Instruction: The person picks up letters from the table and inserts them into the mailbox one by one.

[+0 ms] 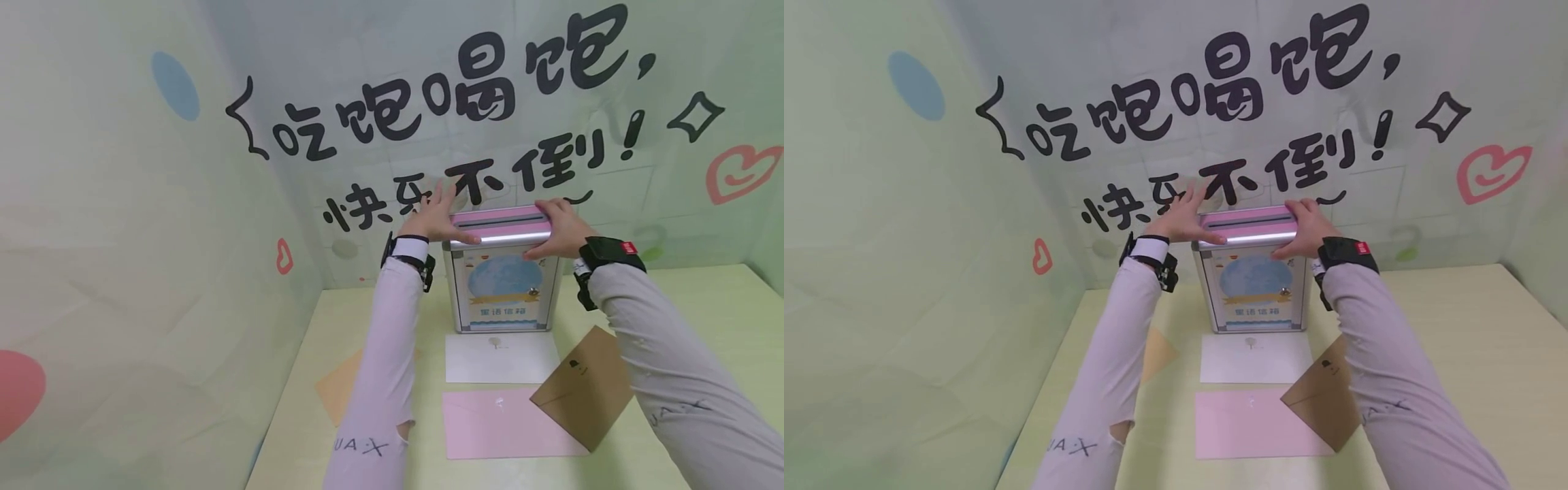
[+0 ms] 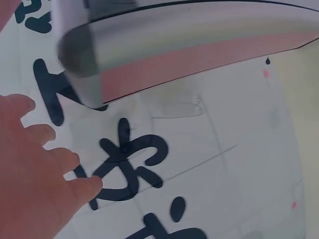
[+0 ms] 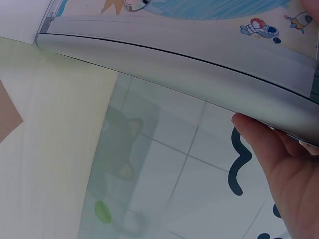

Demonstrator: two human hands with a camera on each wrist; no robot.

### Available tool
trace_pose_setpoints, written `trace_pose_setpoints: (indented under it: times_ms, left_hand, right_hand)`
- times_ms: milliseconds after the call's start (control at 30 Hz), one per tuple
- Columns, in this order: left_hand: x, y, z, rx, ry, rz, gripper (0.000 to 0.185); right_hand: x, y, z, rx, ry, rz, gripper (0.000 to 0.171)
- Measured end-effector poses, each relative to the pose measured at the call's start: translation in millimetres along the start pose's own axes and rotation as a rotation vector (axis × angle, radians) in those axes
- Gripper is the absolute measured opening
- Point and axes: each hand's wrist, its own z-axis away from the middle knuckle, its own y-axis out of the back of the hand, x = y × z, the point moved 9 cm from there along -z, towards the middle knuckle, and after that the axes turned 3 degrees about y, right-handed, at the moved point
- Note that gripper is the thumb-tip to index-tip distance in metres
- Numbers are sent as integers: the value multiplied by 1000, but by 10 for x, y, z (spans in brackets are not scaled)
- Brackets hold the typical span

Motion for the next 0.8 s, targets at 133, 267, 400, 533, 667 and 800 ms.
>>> trace_pose_setpoints:
  times_ms: [133,267,400,533,667,800]
  left_hand:
    - [-40,-175,8,-58,-27,124,115]
    - [-32,-290,-7,-73,-51,225,117]
    - [-56,-341,-39,-24,-49,280,116]
    - [-93,-358,-56,33,-43,322,113]
    - [-97,-365,-73,65,-51,335,109]
    - [-96,-369,-102,87,-54,324,106]
  right_hand:
    - [9,-10,-8,-9,1,6,104]
    - [24,-3,-24,-6,1,7,104]
    - [16,1,-33,-2,4,3,104]
    - [-8,-13,-43,-12,16,9,105]
    - [1,-20,-63,-32,30,25,106]
    - [33,-8,-92,-48,52,34,106]
